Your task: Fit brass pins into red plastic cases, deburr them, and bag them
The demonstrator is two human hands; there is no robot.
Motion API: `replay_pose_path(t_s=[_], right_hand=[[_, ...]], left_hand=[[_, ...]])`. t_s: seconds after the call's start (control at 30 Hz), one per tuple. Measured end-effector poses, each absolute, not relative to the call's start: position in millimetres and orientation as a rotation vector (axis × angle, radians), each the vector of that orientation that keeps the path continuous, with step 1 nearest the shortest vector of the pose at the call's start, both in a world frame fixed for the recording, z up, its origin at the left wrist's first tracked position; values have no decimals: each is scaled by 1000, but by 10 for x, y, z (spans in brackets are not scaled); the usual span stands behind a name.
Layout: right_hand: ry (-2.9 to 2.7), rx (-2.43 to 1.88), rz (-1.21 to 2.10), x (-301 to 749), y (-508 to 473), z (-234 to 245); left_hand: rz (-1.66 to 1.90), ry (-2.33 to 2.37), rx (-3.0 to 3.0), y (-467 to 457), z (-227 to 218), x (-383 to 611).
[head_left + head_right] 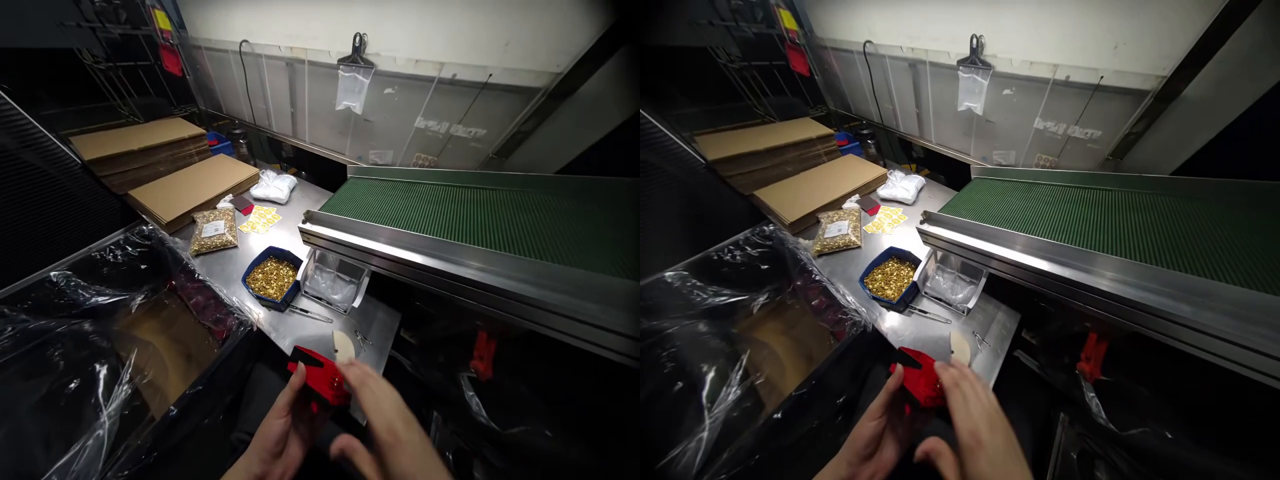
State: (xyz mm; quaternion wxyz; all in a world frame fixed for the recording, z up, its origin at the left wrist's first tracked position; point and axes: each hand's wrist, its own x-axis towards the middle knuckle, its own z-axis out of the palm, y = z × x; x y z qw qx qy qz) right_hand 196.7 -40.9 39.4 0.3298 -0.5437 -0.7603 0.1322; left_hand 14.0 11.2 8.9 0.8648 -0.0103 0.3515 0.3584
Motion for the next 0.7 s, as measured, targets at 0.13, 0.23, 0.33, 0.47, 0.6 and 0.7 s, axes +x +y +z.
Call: replay_pose_path(t_s=[0.13, 0.23, 0.33, 0.47, 0.6, 0.7], right_hand=[[-1593, -1468, 684, 1760, -355, -37], [-775, -1474, 1174, 1638, -478, -138], [-160, -1165, 1584, 1434, -548, -144], [29, -863, 1897, 1160, -544, -215], [-532, -1116, 1969, 1301, -368, -300], [-1224, -1821, 1291, 1563, -95, -392]], left_hand=[[672, 757, 266, 77, 75, 57], [720, 670, 484, 17, -9, -50], [794, 628, 577, -18, -142, -128], [879, 475, 448, -5, -319, -212], [885, 341, 263, 35, -446, -360], [876, 253, 177, 68, -474, -461]])
